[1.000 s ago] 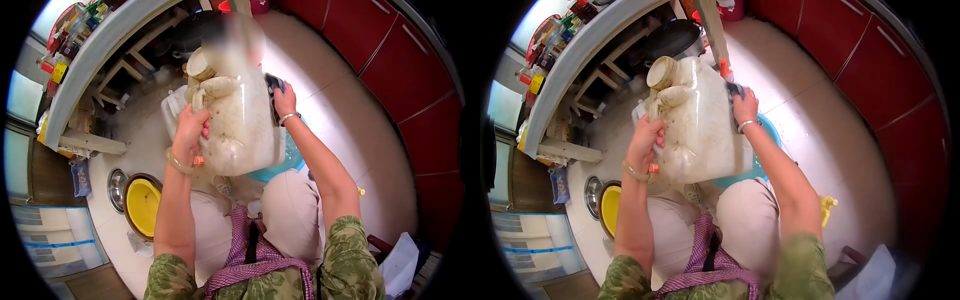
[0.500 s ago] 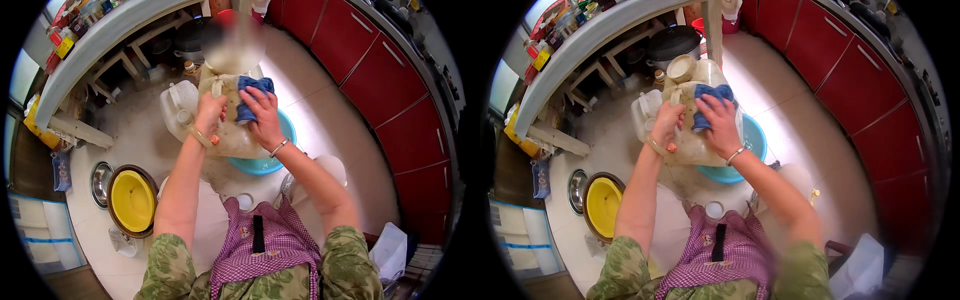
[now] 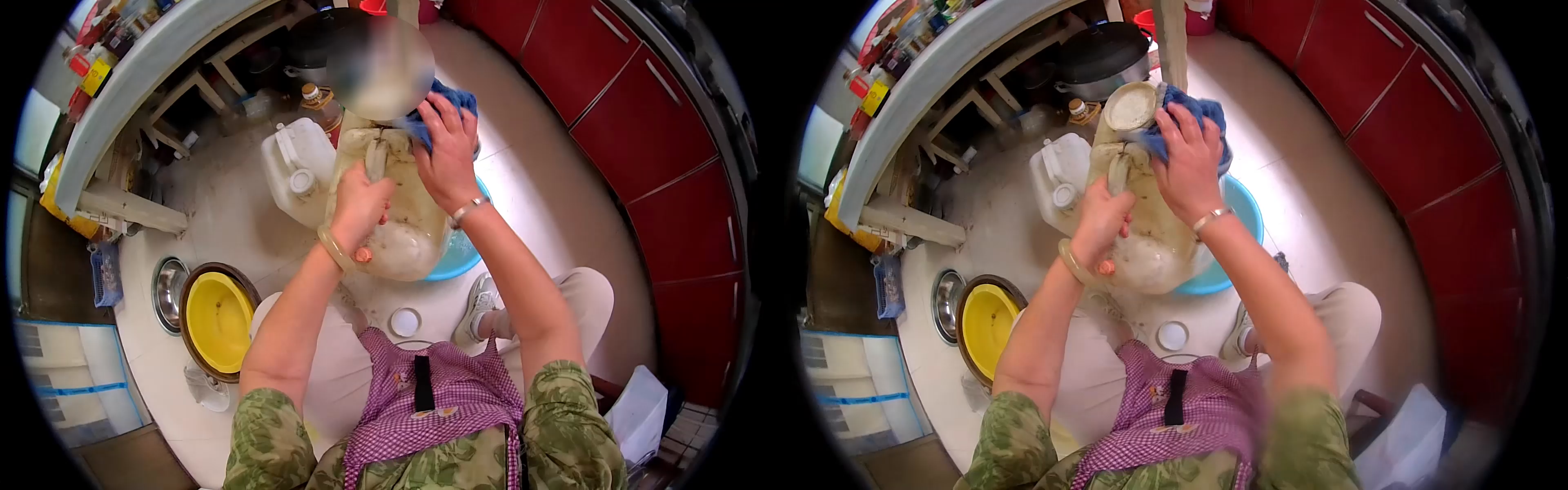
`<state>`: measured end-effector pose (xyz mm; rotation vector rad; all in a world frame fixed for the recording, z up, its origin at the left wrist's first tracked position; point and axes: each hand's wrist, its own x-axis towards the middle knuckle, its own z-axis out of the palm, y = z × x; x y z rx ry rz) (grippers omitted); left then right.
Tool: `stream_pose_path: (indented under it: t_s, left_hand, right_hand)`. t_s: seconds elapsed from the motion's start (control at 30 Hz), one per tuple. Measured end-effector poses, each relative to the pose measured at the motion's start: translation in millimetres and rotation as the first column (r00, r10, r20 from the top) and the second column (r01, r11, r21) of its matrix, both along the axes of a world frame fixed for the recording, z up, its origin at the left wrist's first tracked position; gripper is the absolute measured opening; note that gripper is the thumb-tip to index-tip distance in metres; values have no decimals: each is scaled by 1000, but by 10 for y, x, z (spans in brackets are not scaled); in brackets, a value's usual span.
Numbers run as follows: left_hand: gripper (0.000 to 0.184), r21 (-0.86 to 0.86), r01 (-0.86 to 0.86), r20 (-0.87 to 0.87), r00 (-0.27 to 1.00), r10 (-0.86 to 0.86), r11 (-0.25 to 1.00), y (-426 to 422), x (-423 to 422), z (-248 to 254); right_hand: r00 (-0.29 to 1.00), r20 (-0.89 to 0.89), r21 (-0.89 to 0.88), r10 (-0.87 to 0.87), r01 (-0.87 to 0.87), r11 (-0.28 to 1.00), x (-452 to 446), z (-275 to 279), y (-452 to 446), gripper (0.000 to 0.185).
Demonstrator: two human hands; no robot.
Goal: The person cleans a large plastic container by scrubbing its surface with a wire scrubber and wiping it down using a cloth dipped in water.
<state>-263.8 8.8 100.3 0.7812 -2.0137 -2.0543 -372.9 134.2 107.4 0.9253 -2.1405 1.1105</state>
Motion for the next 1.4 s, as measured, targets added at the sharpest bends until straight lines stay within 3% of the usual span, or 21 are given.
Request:
stream_pose_path:
  t_s: [0.07, 0.17, 0.27, 0.3, 0.37, 0.43, 0.5, 0.6, 0.7, 0.83, 0.87, 0.93, 0.97, 1.0, 1.07, 1.17, 1.2, 1.23, 1.3, 1.33, 1.4]
  left_hand:
    - [20, -26, 30, 23, 999, -29, 999, 40, 0, 8]
    - [22, -12, 14, 49, 999, -14, 1000, 73, 53, -24]
    - [22, 10, -11, 46, 999, 11, 1000, -15, 112, -41]
    - [22, 15, -19, 38, 999, 18, 1000, -91, 112, -31]
    - [17, 24, -24, 64, 998, 23, 999, -230, 125, 3]
    - [15, 42, -27, 86, 996, 24, 999, -346, 181, -10]
    - [14, 69, -23, 81, 997, 17, 997, -421, 208, -36]
    - [11, -14, -69, 162, 984, 71, 997, -406, 186, 91]
    - [10, -35, -87, 198, 976, 92, 996, -452, 190, 107]
    - [8, -42, -68, 190, 979, 75, 997, -497, 192, 55]
    - [8, -44, -67, 186, 980, 74, 997, -504, 171, 52]
    - [8, -46, -74, 186, 979, 81, 996, -504, 176, 62]
    - [8, -57, -77, 192, 978, 86, 995, -521, 181, 71]
    - [8, -64, -81, 195, 977, 92, 995, -530, 190, 72]
    - [8, -69, -88, 191, 977, 100, 994, -521, 184, 45]
    - [8, -61, -82, 191, 977, 92, 995, -526, 185, 33]
    - [9, -46, -87, 175, 980, 94, 995, -532, 189, 23]
    - [9, -32, -94, 156, 983, 98, 995, -540, 192, 19]
    - [9, -30, -87, 150, 984, 91, 996, -561, 191, 12]
    - [9, -29, -84, 147, 985, 87, 996, -569, 194, 13]
    - [9, -16, -46, 144, 988, 48, 999, -578, 218, 16]
  right_hand:
    - [994, -6, 102, -105, 105, 989, -171, -34, -72, 40]
    - [990, 108, -21, -95, 98, 995, -818, -296, -5, 37]
    - [707, 704, -96, -66, 187, 978, -1243, -870, 119, 34]
    - [706, 680, 20, -197, 251, 968, -1144, -1103, 157, 29]
    - [802, 579, -130, -146, 267, 955, -1036, -1896, 282, 29]
    - [829, 500, -124, -251, 355, 926, -811, -2599, 423, 30]
    - [608, 722, 36, -331, 444, 895, -599, -2977, 576, 30]
    - [440, 796, 293, -417, 324, 900, -496, -3855, 889, 35]
    - [337, 702, 653, -627, 47, 756, -211, -3464, 987, 47]
    - [446, 704, 673, -553, -171, 719, -93, -4357, 1163, 61]
    - [597, 540, 765, -592, -57, 641, -93, -4491, 1138, 52]
    - [162, 877, 412, -451, 229, 882, -356, -4916, 1289, 42]
    - [-19, 967, 238, -254, 429, 872, -485, -5001, 1324, 38]
    - [-31, 989, 136, -143, 549, 824, -500, -4754, 1324, 36]
    - [3, 997, -55, 81, 759, 648, -535, -3753, 1323, 32]
    - [238, 945, -326, 222, 693, 643, -361, -2778, 1153, 34]
    - [284, 921, -387, 266, 599, 701, -243, -2406, 1080, 35]
    - [452, 848, -491, 277, 474, 731, -124, -2160, 928, 33]
    - [726, 649, -455, 226, 133, 880, 139, -1459, 735, 27]
    - [873, 475, -387, 109, 96, 917, 227, -1349, 575, 28]
    - [953, 292, -253, 76, 0, 967, 235, -1121, 414, 32]
